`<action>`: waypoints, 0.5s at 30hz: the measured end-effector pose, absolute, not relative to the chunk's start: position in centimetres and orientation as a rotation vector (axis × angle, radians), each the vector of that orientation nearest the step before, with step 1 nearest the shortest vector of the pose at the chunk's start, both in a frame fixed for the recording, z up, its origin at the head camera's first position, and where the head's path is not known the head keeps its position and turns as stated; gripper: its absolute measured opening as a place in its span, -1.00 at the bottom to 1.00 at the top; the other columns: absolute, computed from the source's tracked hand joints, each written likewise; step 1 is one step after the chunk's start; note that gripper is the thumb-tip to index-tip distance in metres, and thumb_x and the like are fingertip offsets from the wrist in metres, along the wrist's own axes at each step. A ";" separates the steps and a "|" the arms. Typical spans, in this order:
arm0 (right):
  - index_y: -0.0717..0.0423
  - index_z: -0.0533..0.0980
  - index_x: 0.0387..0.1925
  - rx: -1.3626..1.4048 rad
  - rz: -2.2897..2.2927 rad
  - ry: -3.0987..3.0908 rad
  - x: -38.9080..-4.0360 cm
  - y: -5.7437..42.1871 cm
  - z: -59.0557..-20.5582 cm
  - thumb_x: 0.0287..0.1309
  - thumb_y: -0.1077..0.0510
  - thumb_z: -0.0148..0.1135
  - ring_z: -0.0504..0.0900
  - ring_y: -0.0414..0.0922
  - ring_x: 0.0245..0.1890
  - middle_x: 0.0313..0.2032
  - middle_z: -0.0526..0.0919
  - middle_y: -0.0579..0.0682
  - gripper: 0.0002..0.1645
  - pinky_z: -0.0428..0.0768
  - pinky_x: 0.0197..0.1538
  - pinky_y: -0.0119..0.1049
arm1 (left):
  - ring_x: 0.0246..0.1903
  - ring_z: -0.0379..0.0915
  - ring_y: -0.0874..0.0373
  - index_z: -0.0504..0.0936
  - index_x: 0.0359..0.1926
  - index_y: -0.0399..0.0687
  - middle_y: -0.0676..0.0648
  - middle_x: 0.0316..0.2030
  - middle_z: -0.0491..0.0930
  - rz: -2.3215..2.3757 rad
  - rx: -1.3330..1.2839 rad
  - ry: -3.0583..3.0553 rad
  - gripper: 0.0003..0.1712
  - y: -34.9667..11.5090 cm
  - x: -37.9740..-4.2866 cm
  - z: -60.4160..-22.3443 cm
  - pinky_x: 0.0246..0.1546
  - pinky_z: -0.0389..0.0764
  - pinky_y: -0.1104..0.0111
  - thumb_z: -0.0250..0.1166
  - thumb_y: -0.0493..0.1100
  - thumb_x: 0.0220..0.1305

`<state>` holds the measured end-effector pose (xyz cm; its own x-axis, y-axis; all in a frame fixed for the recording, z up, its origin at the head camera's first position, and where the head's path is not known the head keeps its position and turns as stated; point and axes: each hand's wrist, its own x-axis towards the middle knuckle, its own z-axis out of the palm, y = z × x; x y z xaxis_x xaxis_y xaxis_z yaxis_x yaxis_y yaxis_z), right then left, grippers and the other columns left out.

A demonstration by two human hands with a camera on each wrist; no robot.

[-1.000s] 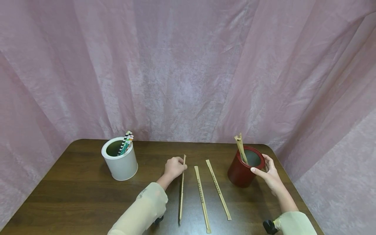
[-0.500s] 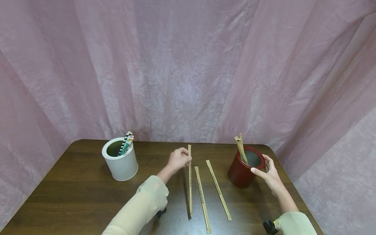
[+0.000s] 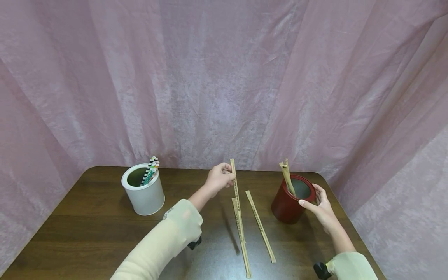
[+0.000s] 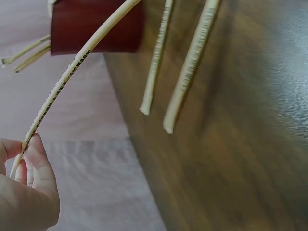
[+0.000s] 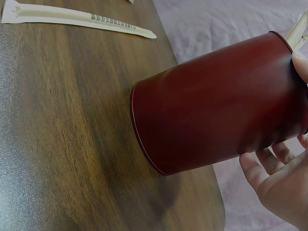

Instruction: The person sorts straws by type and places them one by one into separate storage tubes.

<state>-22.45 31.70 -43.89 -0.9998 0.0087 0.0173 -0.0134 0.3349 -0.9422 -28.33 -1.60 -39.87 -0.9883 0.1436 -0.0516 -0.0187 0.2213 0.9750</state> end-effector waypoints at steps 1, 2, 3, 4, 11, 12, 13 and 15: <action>0.16 -0.27 0.32 0.003 1.798 -2.553 -22.5 31.7 -43.9 0.01 0.19 0.21 -0.29 0.16 0.34 0.33 -0.19 0.24 0.04 -0.16 0.29 0.13 | -0.54 0.53 0.14 0.43 -0.21 -0.18 -0.09 -0.41 0.57 1.891 0.127 2.341 -0.76 -1.5 -28.4 -39.5 -0.47 0.58 0.41 0.15 -0.31 0.03; 0.16 -0.27 0.32 0.001 1.795 -2.554 -22.5 31.7 -43.9 0.01 0.18 0.21 -0.28 0.17 0.34 0.33 -0.19 0.24 0.04 -0.16 0.29 0.13 | -0.53 0.54 0.13 0.43 -0.21 -0.18 -0.08 -0.41 0.56 1.901 0.131 2.335 -0.76 -1.4 -28.4 -39.1 -0.49 0.57 0.43 0.15 -0.31 0.03; 0.16 -0.27 0.32 0.001 1.795 -2.555 -22.5 31.7 -43.9 0.01 0.18 0.21 -0.28 0.17 0.34 0.33 -0.19 0.24 0.04 -0.16 0.29 0.14 | -0.52 0.54 0.13 0.43 -0.21 -0.18 -0.07 -0.41 0.56 1.918 0.132 2.328 -0.76 -1.4 -28.5 -38.7 -0.50 0.56 0.44 0.15 -0.31 0.02; 0.16 -0.27 0.31 0.000 1.793 -2.556 -22.4 31.7 -43.8 0.01 0.18 0.21 -0.28 0.17 0.34 0.33 -0.19 0.24 0.04 -0.15 0.29 0.14 | -0.52 0.54 0.13 0.43 -0.21 -0.18 -0.06 -0.41 0.55 1.934 0.137 2.320 -0.76 -1.3 -28.6 -38.4 -0.51 0.55 0.46 0.15 -0.31 0.02; 0.18 -0.25 0.31 0.011 1.791 -2.546 -22.4 31.6 -43.8 0.00 0.19 0.21 -0.26 0.17 0.34 0.33 -0.16 0.25 0.03 -0.14 0.28 0.15 | -0.56 0.49 0.22 0.40 -0.17 -0.20 -0.07 -0.40 0.53 2.085 0.141 2.252 -0.73 -0.6 -29.2 -36.2 -0.48 0.56 0.47 0.10 -0.35 0.03; 0.18 -0.25 0.31 0.012 1.792 -2.545 -22.4 31.6 -43.8 0.00 0.19 0.21 -0.26 0.17 0.34 0.33 -0.16 0.25 0.03 -0.14 0.28 0.15 | -0.55 0.49 0.22 0.40 -0.16 -0.20 -0.07 -0.39 0.53 2.102 0.140 2.247 -0.73 -0.4 -29.2 -35.9 -0.47 0.57 0.46 0.11 -0.34 0.04; 0.19 -0.25 0.31 0.013 1.794 -2.542 -22.4 31.6 -43.8 0.00 0.20 0.21 -0.26 0.17 0.34 0.32 -0.16 0.25 0.03 -0.14 0.28 0.15 | -0.55 0.49 0.22 0.40 -0.16 -0.20 -0.07 -0.39 0.53 2.120 0.140 2.239 -0.73 -0.3 -29.2 -35.6 -0.46 0.57 0.46 0.11 -0.34 0.04; 0.19 -0.24 0.31 0.012 1.799 -2.537 -22.4 31.6 -43.8 -0.01 0.20 0.21 -0.25 0.18 0.34 0.32 -0.15 0.26 0.03 -0.14 0.28 0.15 | -0.55 0.49 0.22 0.40 -0.16 -0.21 -0.07 -0.40 0.53 2.165 0.146 2.221 -0.73 0.1 -29.2 -35.1 -0.44 0.58 0.43 0.11 -0.34 0.05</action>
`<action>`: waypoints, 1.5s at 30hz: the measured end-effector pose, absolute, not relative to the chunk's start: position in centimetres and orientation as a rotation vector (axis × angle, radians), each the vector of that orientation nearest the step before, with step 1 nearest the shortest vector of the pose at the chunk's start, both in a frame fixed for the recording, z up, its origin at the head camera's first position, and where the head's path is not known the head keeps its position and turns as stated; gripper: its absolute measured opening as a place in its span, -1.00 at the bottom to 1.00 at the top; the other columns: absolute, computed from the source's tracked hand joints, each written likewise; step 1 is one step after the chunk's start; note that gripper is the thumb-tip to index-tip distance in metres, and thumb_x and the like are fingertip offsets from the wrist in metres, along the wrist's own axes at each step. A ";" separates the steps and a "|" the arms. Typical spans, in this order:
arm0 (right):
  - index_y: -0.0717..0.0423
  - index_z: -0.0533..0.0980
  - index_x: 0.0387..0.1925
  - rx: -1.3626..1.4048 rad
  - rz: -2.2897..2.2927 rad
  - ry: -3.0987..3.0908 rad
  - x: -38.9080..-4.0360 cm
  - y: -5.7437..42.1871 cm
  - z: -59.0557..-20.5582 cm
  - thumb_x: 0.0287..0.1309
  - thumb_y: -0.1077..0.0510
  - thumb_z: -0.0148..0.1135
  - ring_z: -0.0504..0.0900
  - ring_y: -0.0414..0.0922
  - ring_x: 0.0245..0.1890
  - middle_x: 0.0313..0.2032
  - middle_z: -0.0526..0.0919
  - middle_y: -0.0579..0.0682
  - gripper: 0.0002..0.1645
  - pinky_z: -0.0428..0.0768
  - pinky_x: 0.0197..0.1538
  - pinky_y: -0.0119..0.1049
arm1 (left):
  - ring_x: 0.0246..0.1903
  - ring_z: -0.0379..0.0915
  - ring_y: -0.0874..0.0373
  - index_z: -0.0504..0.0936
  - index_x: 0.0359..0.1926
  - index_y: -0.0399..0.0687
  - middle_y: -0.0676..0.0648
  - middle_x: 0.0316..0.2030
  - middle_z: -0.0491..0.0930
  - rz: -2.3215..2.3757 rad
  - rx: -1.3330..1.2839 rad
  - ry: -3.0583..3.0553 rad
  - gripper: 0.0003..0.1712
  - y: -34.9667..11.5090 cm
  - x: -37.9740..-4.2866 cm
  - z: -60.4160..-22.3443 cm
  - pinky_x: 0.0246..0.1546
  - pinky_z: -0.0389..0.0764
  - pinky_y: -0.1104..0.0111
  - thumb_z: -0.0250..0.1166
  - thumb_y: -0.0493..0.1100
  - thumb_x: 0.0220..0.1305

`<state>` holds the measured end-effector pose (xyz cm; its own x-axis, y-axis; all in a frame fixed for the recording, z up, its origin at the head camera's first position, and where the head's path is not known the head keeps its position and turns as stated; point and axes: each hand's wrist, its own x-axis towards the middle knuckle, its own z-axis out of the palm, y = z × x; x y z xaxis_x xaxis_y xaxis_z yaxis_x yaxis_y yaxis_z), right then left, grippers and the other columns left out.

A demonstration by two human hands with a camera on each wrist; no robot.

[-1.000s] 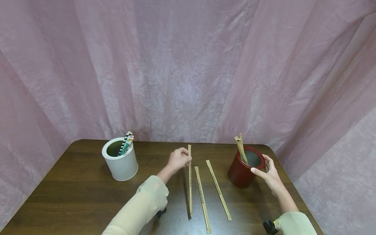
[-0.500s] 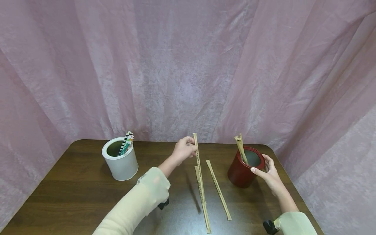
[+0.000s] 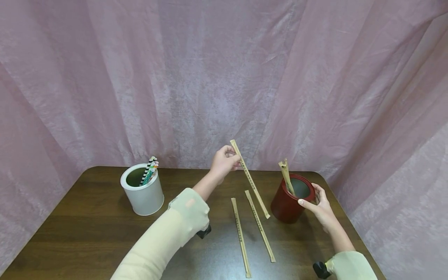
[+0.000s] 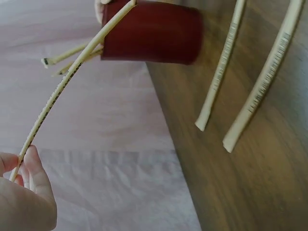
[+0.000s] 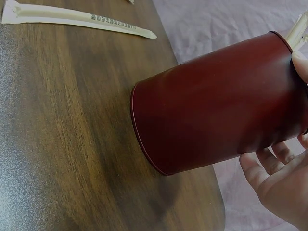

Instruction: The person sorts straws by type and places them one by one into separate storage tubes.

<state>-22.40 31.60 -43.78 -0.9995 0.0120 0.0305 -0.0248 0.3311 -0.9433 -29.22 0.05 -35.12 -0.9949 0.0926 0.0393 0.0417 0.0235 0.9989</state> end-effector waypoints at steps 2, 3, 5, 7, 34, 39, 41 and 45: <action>0.19 -0.24 0.31 0.010 1.804 -2.534 -22.4 31.6 -43.8 -0.01 0.20 0.21 -0.26 0.18 0.34 0.33 -0.16 0.25 0.03 -0.14 0.28 0.15 | -0.55 0.48 0.24 0.39 -0.15 -0.20 -0.06 -0.41 0.52 2.199 0.159 2.211 -0.73 0.4 -29.2 -34.6 -0.40 0.59 0.38 0.10 -0.34 0.06; 0.20 -0.24 0.31 0.009 1.805 -2.533 -22.4 31.6 -43.8 -0.01 0.20 0.21 -0.26 0.18 0.34 0.33 -0.16 0.26 0.03 -0.14 0.28 0.15 | -0.55 0.48 0.24 0.39 -0.16 -0.20 -0.06 -0.41 0.52 2.222 0.160 2.203 -0.74 0.6 -29.3 -34.5 -0.39 0.59 0.36 0.11 -0.34 0.06; 0.20 -0.25 0.31 0.009 1.808 -2.532 -22.5 31.6 -43.8 -0.01 0.20 0.21 -0.26 0.18 0.34 0.33 -0.17 0.26 0.03 -0.13 0.28 0.15 | -0.55 0.48 0.25 0.39 -0.17 -0.20 -0.05 -0.42 0.52 2.265 0.158 2.192 -0.75 0.9 -29.3 -34.0 -0.35 0.60 0.30 0.10 -0.35 0.06; 0.20 -0.25 0.31 0.008 1.809 -2.532 -22.5 31.6 -43.8 -0.01 0.20 0.22 -0.25 0.18 0.33 0.33 -0.17 0.26 0.03 -0.12 0.28 0.15 | -0.56 0.49 0.25 0.39 -0.19 -0.20 -0.05 -0.43 0.52 2.312 0.138 2.176 -0.76 1.4 -29.4 -33.6 -0.34 0.60 0.27 0.11 -0.36 0.05; 0.18 -0.24 0.31 0.036 1.817 -2.510 -22.4 31.6 -44.1 -0.03 0.15 0.23 -0.25 0.18 0.33 0.32 -0.18 0.28 0.04 -0.14 0.28 0.16 | -0.45 0.55 0.07 0.42 -0.21 -0.17 -0.10 -0.39 0.53 2.484 0.150 2.289 -0.75 6.3 -28.2 -33.0 -0.40 0.60 0.34 0.10 -0.36 0.00; 0.19 -0.25 0.31 0.022 1.822 -2.518 -22.4 31.6 -44.0 -0.01 0.20 0.21 -0.25 0.16 0.34 0.33 -0.19 0.25 0.03 -0.13 0.29 0.13 | -0.50 0.53 0.17 0.42 -0.19 -0.15 -0.08 -0.36 0.53 2.423 0.146 2.371 -0.75 7.3 -27.8 -34.0 -0.49 0.55 0.51 0.10 -0.33 0.03; 0.18 -0.26 0.31 0.018 1.825 -2.521 -22.4 31.6 -44.0 0.00 0.22 0.20 -0.26 0.16 0.34 0.33 -0.19 0.25 0.03 -0.13 0.29 0.13 | -0.52 0.52 0.21 0.42 -0.20 -0.13 -0.06 -0.37 0.53 2.407 0.132 2.390 -0.76 7.8 -27.7 -34.5 -0.51 0.53 0.53 0.10 -0.33 0.03; 0.17 -0.27 0.32 0.024 1.834 -2.515 -22.3 31.6 -44.0 0.00 0.22 0.20 -0.28 0.15 0.34 0.34 -0.21 0.25 0.03 -0.15 0.29 0.12 | -0.51 0.53 0.21 0.43 -0.25 -0.14 -0.06 -0.41 0.52 2.398 0.092 2.408 -0.79 8.7 -27.4 -35.3 -0.54 0.53 0.53 0.10 -0.34 0.01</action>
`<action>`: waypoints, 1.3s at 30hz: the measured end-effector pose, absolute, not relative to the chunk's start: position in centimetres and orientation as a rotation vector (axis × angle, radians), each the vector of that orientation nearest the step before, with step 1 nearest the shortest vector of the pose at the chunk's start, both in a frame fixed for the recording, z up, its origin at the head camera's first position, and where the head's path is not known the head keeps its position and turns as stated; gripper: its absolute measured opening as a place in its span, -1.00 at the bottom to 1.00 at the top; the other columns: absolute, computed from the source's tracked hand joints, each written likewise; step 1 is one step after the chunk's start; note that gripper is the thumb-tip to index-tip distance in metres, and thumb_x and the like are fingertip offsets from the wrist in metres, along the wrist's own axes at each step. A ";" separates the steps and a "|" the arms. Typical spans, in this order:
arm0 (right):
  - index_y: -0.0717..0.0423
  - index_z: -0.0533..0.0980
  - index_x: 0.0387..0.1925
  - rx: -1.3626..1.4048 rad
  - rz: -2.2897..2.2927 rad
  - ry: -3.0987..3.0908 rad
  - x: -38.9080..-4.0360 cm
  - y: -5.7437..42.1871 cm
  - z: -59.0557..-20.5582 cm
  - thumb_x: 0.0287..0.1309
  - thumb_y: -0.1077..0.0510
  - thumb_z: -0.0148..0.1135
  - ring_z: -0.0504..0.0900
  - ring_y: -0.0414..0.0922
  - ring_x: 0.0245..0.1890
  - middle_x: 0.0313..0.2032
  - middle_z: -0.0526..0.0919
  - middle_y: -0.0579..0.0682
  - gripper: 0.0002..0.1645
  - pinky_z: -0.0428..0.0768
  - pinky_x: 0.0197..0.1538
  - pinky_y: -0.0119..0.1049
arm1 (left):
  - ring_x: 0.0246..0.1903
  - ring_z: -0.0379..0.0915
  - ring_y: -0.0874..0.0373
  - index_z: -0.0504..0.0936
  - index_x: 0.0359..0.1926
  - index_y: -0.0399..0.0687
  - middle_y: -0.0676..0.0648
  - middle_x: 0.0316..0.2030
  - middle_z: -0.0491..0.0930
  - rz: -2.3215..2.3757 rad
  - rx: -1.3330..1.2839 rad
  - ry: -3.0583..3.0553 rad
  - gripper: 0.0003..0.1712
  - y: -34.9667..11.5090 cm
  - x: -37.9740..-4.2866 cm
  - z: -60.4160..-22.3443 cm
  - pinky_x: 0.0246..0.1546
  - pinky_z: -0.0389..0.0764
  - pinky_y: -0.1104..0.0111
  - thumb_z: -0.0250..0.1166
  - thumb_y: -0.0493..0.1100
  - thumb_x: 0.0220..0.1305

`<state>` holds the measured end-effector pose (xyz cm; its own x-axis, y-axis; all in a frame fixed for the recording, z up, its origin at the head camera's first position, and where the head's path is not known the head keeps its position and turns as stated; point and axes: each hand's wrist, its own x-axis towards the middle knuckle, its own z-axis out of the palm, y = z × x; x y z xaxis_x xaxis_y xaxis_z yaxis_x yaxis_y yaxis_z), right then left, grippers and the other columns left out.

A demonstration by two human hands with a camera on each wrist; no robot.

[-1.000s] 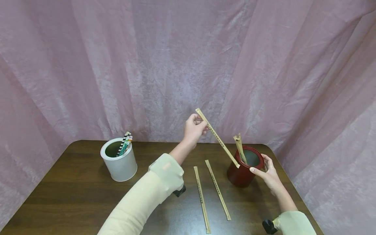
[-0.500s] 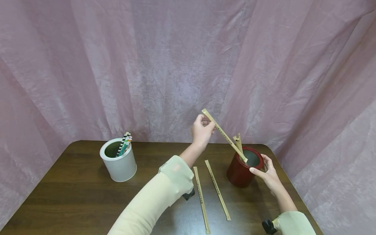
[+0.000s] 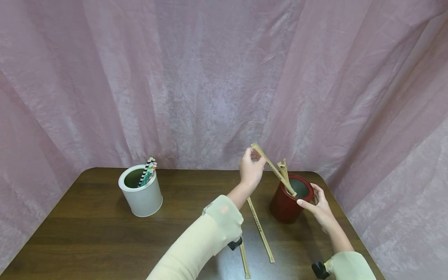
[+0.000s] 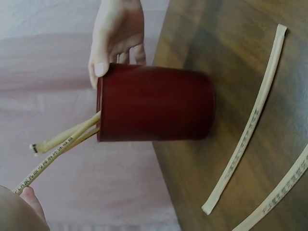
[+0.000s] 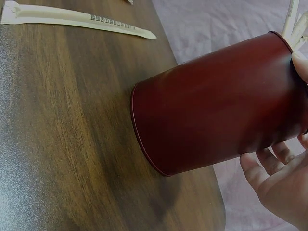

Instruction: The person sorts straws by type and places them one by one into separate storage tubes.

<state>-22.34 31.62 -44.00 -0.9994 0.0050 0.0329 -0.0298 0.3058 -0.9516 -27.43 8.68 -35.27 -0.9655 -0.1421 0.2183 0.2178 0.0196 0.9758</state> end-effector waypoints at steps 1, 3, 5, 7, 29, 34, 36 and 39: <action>0.18 -0.27 0.31 0.024 1.835 -2.514 -22.3 31.6 -44.0 -0.01 0.22 0.20 -0.28 0.15 0.34 0.34 -0.21 0.25 0.04 -0.15 0.30 0.11 | -0.50 0.54 0.20 0.43 -0.26 -0.14 -0.05 -0.41 0.52 -2.031 -0.072 -2.049 -0.79 8.9 -27.4 -35.4 -0.54 0.52 0.53 0.10 -0.34 0.01; 0.17 -0.25 0.31 0.018 1.833 -2.516 -22.3 31.6 -44.0 -0.02 0.19 0.22 -0.28 0.14 0.34 0.34 -0.21 0.24 0.04 -0.16 0.30 0.11 | -0.49 0.56 0.18 0.44 -0.26 -0.14 -0.06 -0.41 0.53 -2.027 -0.058 -2.052 -0.80 9.3 -27.3 -35.7 -0.54 0.53 0.53 0.11 -0.35 0.00; 0.14 -0.22 0.31 0.002 1.828 -2.516 -22.4 31.6 -44.1 -0.04 0.17 0.24 -0.26 0.13 0.35 0.33 -0.18 0.23 0.05 -0.15 0.30 0.11 | -0.48 0.56 0.19 0.45 -0.26 -0.14 -0.07 -0.40 0.53 -2.026 -0.056 -2.060 -0.79 9.6 -27.2 -36.0 -0.54 0.53 0.53 0.10 -0.35 0.01; 0.11 -0.21 0.31 -0.008 1.823 -2.518 -22.4 31.5 -44.1 -0.06 0.16 0.25 -0.25 0.12 0.35 0.33 -0.17 0.22 0.05 -0.15 0.30 0.10 | -0.49 0.54 0.21 0.45 -0.25 -0.13 -0.05 -0.39 0.53 -2.022 -0.048 -2.079 -0.79 9.9 -27.1 -36.2 -0.54 0.52 0.53 0.10 -0.34 0.02; 0.00 -0.18 0.32 0.054 1.788 -2.525 -23.3 32.6 -45.9 -0.04 0.07 0.26 -0.23 0.14 0.34 0.32 -0.14 0.21 0.03 -0.11 0.28 0.14 | -0.59 0.44 0.31 0.56 -0.30 -0.05 0.02 -0.50 0.61 -1.926 -0.062 -2.368 -0.83 11.5 -26.1 -39.0 -0.57 0.42 0.52 0.15 -0.09 0.13; 0.03 -0.16 0.30 0.057 1.815 -2.488 -23.7 32.9 -46.3 -0.11 0.05 0.31 -0.22 0.18 0.33 0.30 -0.12 0.28 0.07 -0.12 0.25 0.19 | -0.56 0.43 0.31 0.60 -0.32 -0.05 0.02 -0.49 0.61 -1.876 -0.060 -2.391 -0.82 11.9 -25.9 -39.3 -0.51 0.43 0.52 0.19 -0.08 0.10; 0.01 -0.15 0.30 0.055 1.811 -2.487 -23.7 32.9 -46.3 -0.11 0.05 0.31 -0.21 0.18 0.33 0.29 -0.11 0.29 0.07 -0.12 0.26 0.18 | -0.56 0.42 0.32 0.61 -0.32 -0.05 0.01 -0.47 0.61 -1.881 -0.068 -2.394 -0.82 12.0 -25.7 -39.3 -0.52 0.43 0.53 0.20 -0.08 0.09; 0.00 -0.15 0.30 0.057 1.813 -2.486 -23.7 32.9 -46.3 -0.11 0.06 0.31 -0.21 0.18 0.33 0.29 -0.11 0.28 0.06 -0.12 0.26 0.18 | -0.63 0.39 0.34 0.61 -0.31 -0.08 -0.01 -0.48 0.61 -1.948 -0.101 -2.366 -0.82 12.1 -25.6 -39.6 -0.61 0.43 0.55 0.23 -0.11 0.08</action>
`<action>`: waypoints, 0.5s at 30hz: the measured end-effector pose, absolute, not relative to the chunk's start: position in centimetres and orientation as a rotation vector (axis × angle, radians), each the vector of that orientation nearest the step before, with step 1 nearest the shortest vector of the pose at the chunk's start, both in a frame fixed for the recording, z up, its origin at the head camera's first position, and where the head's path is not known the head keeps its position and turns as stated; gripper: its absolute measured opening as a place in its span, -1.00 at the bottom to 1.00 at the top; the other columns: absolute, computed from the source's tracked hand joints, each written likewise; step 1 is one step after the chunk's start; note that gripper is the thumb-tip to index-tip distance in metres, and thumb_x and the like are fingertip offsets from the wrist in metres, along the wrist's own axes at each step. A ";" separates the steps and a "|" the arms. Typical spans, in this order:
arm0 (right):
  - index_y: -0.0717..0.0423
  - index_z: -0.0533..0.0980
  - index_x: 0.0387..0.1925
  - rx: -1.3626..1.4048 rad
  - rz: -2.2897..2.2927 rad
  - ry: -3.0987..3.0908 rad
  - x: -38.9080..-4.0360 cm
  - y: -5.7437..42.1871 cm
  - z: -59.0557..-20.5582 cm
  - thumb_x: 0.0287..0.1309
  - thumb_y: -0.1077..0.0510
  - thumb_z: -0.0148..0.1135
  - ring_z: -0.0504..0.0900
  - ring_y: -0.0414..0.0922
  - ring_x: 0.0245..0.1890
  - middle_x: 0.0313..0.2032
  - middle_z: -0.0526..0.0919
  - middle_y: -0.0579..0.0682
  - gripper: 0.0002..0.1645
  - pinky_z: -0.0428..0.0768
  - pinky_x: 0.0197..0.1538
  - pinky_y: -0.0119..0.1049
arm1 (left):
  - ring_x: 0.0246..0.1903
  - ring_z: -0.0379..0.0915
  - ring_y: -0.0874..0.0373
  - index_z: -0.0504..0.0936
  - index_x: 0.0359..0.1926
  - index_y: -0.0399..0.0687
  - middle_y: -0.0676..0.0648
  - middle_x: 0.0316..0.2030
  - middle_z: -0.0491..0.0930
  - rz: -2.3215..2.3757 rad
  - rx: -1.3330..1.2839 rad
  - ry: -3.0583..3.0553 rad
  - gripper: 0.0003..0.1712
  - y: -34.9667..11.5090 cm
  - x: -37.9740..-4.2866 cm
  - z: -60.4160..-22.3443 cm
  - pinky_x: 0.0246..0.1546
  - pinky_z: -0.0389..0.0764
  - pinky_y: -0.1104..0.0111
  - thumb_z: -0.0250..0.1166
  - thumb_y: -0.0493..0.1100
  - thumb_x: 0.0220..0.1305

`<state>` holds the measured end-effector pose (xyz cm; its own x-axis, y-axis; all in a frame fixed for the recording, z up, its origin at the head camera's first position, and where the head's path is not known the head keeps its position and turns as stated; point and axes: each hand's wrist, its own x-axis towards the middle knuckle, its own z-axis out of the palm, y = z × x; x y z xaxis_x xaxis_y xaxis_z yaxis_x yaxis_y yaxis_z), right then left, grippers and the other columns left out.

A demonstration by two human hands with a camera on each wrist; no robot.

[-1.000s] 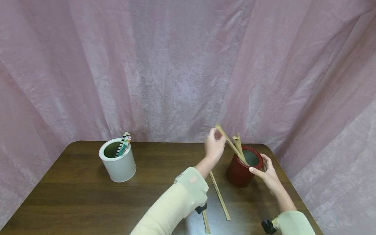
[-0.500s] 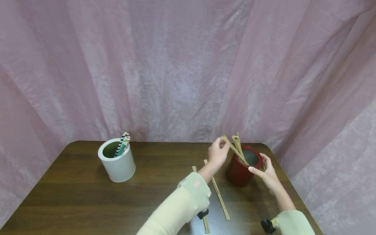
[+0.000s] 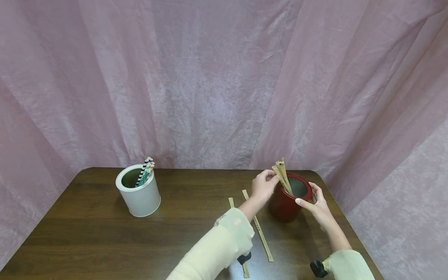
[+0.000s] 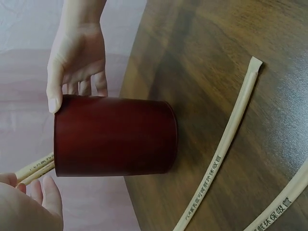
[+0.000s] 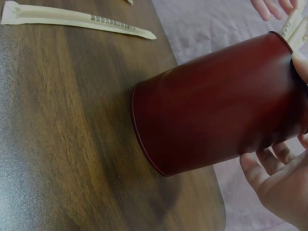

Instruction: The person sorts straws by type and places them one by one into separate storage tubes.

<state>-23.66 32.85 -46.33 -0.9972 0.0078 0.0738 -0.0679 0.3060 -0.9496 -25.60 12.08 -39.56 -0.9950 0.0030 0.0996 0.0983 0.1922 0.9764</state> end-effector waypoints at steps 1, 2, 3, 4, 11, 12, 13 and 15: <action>-0.01 -0.15 0.30 0.060 1.815 -2.486 -23.7 32.8 -46.3 -0.11 0.05 0.31 -0.21 0.18 0.33 0.30 -0.12 0.28 0.06 -0.12 0.26 0.17 | -0.62 0.39 0.35 0.60 -0.30 -0.08 0.00 -0.48 0.62 -1.968 -0.109 -2.360 -0.82 12.0 -25.6 -39.7 -0.61 0.43 0.56 0.23 -0.11 0.07; -0.01 -0.15 0.30 0.061 1.814 -2.486 -23.7 32.9 -46.4 -0.11 0.05 0.31 -0.21 0.17 0.33 0.30 -0.12 0.28 0.06 -0.12 0.26 0.17 | -0.61 0.40 0.35 0.60 -0.29 -0.07 0.00 -0.47 0.63 -1.984 -0.116 -2.355 -0.82 12.0 -25.6 -39.8 -0.61 0.43 0.56 0.25 -0.11 0.06; -0.02 -0.15 0.30 0.062 1.815 -2.485 -23.7 32.8 -46.4 -0.12 0.04 0.32 -0.22 0.17 0.33 0.30 -0.12 0.27 0.07 -0.12 0.26 0.17 | -0.60 0.44 0.31 0.60 -0.29 -0.07 -0.01 -0.45 0.63 -2.006 -0.123 -2.347 -0.81 11.9 -25.6 -39.8 -0.61 0.43 0.56 0.25 -0.12 0.06; -0.03 -0.15 0.30 0.064 1.815 -2.483 -23.7 32.9 -46.4 -0.13 0.03 0.32 -0.21 0.17 0.33 0.30 -0.12 0.27 0.08 -0.12 0.26 0.17 | -0.57 0.48 0.26 0.59 -0.27 -0.08 -0.02 -0.44 0.64 -2.021 -0.134 -2.341 -0.80 11.7 -25.6 -39.9 -0.61 0.44 0.56 0.26 -0.13 0.05; -0.05 -0.14 0.30 0.055 1.805 -2.489 -23.2 32.5 -45.9 -0.12 0.04 0.32 -0.22 0.17 0.33 0.30 -0.12 0.26 0.06 -0.14 0.28 0.14 | -0.51 0.47 0.33 0.57 -0.22 -0.08 -0.04 -0.40 0.64 -2.039 -0.210 -2.338 -0.76 10.8 -26.0 -40.5 -0.60 0.48 0.53 0.27 -0.16 0.03; -0.04 -0.15 0.30 0.049 1.804 -2.494 -23.1 32.3 -45.7 -0.10 0.05 0.30 -0.22 0.17 0.33 0.30 -0.12 0.26 0.05 -0.13 0.28 0.14 | -0.50 0.47 0.34 0.57 -0.21 -0.08 -0.04 -0.40 0.63 -2.027 -0.223 -2.340 -0.75 10.6 -26.1 -40.6 -0.57 0.47 0.53 0.28 -0.16 0.02; -0.01 -0.18 0.31 0.051 1.805 -2.499 -23.0 32.2 -45.5 -0.07 0.06 0.29 -0.23 0.17 0.33 0.31 -0.14 0.26 0.05 -0.14 0.28 0.14 | -0.48 0.46 0.35 0.57 -0.21 -0.07 -0.03 -0.40 0.63 -2.017 -0.236 -2.343 -0.75 10.4 -26.2 -40.7 -0.54 0.47 0.54 0.29 -0.16 0.02; 0.04 -0.18 0.31 0.038 1.805 -2.498 -22.7 31.9 -45.1 -0.06 0.08 0.27 -0.23 0.18 0.33 0.31 -0.14 0.26 0.04 -0.13 0.28 0.14 | -0.44 0.47 0.34 0.57 -0.21 -0.07 -0.03 -0.39 0.63 -1.988 -0.264 -2.354 -0.74 10.1 -26.2 -40.8 -0.48 0.46 0.54 0.29 -0.16 0.01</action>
<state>-22.71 31.89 -45.07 -0.9980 0.0143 0.0623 -0.0547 0.3143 -0.9478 -26.24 10.08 -40.78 -0.9843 0.0982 0.1468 0.1612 0.1593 0.9740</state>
